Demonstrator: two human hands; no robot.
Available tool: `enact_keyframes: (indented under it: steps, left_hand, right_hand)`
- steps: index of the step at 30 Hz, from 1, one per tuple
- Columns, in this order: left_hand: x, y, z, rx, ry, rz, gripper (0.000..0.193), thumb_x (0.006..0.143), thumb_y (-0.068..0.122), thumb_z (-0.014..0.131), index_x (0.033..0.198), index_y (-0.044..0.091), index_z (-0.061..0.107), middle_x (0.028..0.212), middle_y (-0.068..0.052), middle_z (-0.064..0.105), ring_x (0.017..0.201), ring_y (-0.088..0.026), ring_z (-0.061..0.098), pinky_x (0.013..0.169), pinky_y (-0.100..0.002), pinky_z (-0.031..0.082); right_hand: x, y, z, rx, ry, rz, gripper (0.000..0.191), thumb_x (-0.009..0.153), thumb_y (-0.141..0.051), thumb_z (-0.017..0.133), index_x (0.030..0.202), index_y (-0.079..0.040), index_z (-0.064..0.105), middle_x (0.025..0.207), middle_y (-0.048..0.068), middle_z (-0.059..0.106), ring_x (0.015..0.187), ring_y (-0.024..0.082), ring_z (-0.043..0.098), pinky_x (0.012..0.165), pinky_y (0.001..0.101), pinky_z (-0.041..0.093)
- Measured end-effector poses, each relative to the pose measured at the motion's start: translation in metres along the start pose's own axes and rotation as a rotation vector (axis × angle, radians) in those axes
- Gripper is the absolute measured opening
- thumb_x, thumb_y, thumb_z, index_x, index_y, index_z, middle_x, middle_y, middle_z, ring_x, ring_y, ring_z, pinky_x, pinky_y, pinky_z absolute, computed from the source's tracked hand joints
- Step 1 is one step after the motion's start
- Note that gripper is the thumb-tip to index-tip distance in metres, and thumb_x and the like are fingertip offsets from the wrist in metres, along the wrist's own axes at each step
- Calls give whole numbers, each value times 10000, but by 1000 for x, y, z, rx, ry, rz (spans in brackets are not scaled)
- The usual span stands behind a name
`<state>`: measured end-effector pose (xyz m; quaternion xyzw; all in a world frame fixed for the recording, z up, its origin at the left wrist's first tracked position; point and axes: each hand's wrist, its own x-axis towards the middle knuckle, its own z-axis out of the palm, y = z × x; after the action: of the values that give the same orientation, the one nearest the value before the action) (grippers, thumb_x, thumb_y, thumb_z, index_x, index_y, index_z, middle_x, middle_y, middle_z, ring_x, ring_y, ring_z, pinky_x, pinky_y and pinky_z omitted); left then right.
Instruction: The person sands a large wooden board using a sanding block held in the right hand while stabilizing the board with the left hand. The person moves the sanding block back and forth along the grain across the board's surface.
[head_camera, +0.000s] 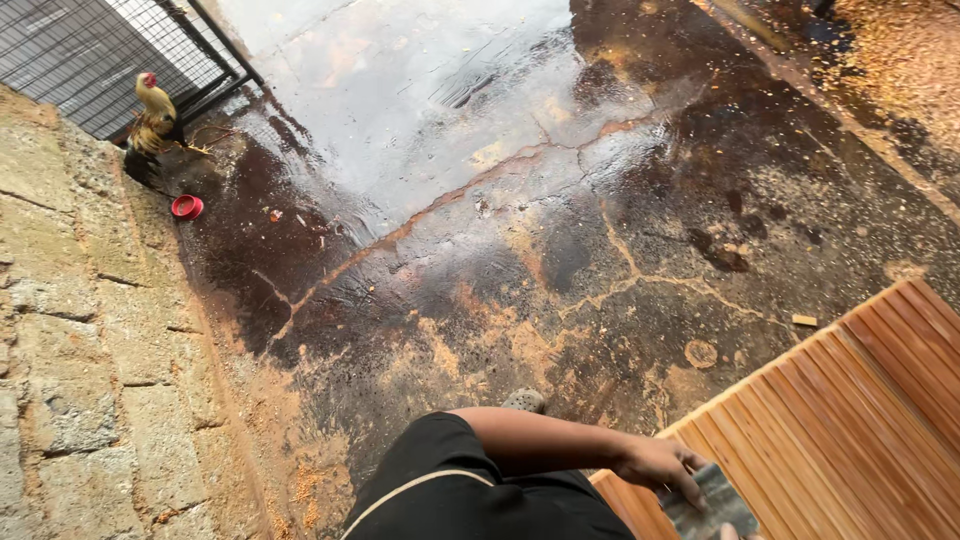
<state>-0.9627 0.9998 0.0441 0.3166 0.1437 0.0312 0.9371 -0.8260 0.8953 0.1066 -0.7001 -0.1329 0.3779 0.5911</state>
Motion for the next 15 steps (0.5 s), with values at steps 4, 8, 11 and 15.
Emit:
enact_keyframes:
  steps: [4, 8, 11, 15]
  left_hand:
    - [-5, 15, 5, 1, 88, 24, 388, 865, 182, 848, 1090, 20, 577, 890, -18, 640, 755, -137, 630, 634, -318, 549]
    - [-27, 43, 4, 661, 286, -83, 648, 697, 548, 862, 907, -29, 652, 797, -96, 737, 748, -186, 725, 676, -354, 585]
    - [-41, 70, 15, 813, 309, 127, 642, 708, 528, 883, 1071, 33, 695, 893, -60, 714, 815, -157, 657, 665, -343, 539]
    - [-52, 108, 46, 575, 122, 148, 262, 886, 146, 804, 1074, 39, 658, 827, -20, 680, 732, -95, 631, 653, -298, 545]
  right_hand:
    - [-8, -31, 37, -20, 26, -29, 303, 984, 0, 620, 1273, 91, 622, 1155, 145, 693, 999, 206, 668, 897, 327, 527]
    - [-41, -50, 4, -27, 12, -97, 338, 989, -12, 624, 1311, 92, 623, 1187, 143, 689, 1019, 204, 664, 919, 325, 522]
    - [-66, -53, -20, -61, 26, -214, 326, 954, 1, 644, 1270, 83, 652, 1157, 106, 712, 1001, 165, 670, 907, 289, 529]
    - [-83, -61, -25, 4, 81, -219, 124, 969, 27, 658, 1087, 61, 647, 936, 53, 691, 802, 92, 633, 706, 233, 499]
